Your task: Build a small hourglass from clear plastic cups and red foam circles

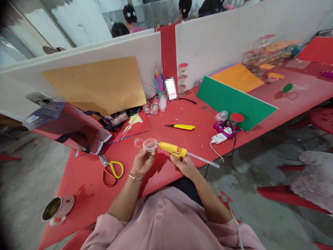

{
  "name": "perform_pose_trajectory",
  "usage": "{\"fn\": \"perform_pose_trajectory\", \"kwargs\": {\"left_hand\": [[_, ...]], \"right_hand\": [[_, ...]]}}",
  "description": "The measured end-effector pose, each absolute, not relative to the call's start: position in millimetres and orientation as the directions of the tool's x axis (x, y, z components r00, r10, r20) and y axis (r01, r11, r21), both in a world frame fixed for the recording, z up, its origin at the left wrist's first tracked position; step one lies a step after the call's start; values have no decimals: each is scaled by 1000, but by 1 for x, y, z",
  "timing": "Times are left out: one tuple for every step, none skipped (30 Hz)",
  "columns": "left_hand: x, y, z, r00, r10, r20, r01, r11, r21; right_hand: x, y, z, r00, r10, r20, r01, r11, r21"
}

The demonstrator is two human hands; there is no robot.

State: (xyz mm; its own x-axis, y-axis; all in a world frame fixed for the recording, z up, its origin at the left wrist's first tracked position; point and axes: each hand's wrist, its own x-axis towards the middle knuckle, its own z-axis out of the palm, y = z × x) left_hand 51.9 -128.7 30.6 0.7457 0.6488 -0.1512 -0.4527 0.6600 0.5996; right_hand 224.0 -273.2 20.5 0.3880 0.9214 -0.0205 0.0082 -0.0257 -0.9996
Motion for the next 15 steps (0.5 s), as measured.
{"fn": "perform_pose_trajectory", "kwargs": {"left_hand": [[52, -129, 32, 733, 663, -155, -464, 654, 598], [52, -129, 33, 715, 680, -164, -479, 647, 593], [53, -129, 34, 694, 698, -176, -495, 641, 587], [53, -129, 35, 674, 714, -189, -509, 635, 582], [54, -129, 36, 658, 726, -200, -518, 629, 579], [55, -130, 36, 649, 732, -207, -522, 626, 579], [55, -130, 37, 647, 733, -210, -520, 625, 582], [56, -131, 37, 649, 732, -209, -516, 625, 586], [56, -131, 37, 651, 731, -205, -514, 623, 589], [56, -131, 36, 651, 731, -203, -515, 622, 590], [56, -131, 36, 649, 733, -201, -518, 620, 589], [56, -131, 35, 645, 737, -200, -523, 617, 588], [56, -130, 34, 641, 741, -201, -527, 615, 587], [56, -130, 33, 639, 741, -203, -526, 615, 587], [56, -129, 33, 641, 739, -206, -522, 617, 589]], "right_hand": [[224, -274, 17, 408, 913, -14, 9, -19, -1000], [225, -275, 14, 462, 887, 11, 4, 10, -1000], [225, -276, 11, 541, 840, 47, -3, 58, -998], [226, -278, 9, 625, 776, 86, -2, 112, -994], [228, -279, 8, 693, 711, 117, 8, 155, -988], [229, -281, 8, 733, 666, 140, 26, 178, -984], [229, -282, 9, 742, 652, 155, 46, 180, -983], [229, -283, 11, 730, 664, 162, 66, 168, -984], [228, -284, 13, 706, 689, 163, 81, 150, -985], [226, -285, 16, 676, 720, 158, 91, 132, -987], [224, -285, 19, 644, 750, 151, 99, 114, -989], [221, -284, 22, 614, 776, 143, 110, 96, -989], [219, -284, 24, 586, 799, 135, 127, 74, -989], [217, -283, 26, 559, 820, 123, 147, 48, -988], [215, -282, 27, 538, 836, 106, 166, 19, -986]]}}
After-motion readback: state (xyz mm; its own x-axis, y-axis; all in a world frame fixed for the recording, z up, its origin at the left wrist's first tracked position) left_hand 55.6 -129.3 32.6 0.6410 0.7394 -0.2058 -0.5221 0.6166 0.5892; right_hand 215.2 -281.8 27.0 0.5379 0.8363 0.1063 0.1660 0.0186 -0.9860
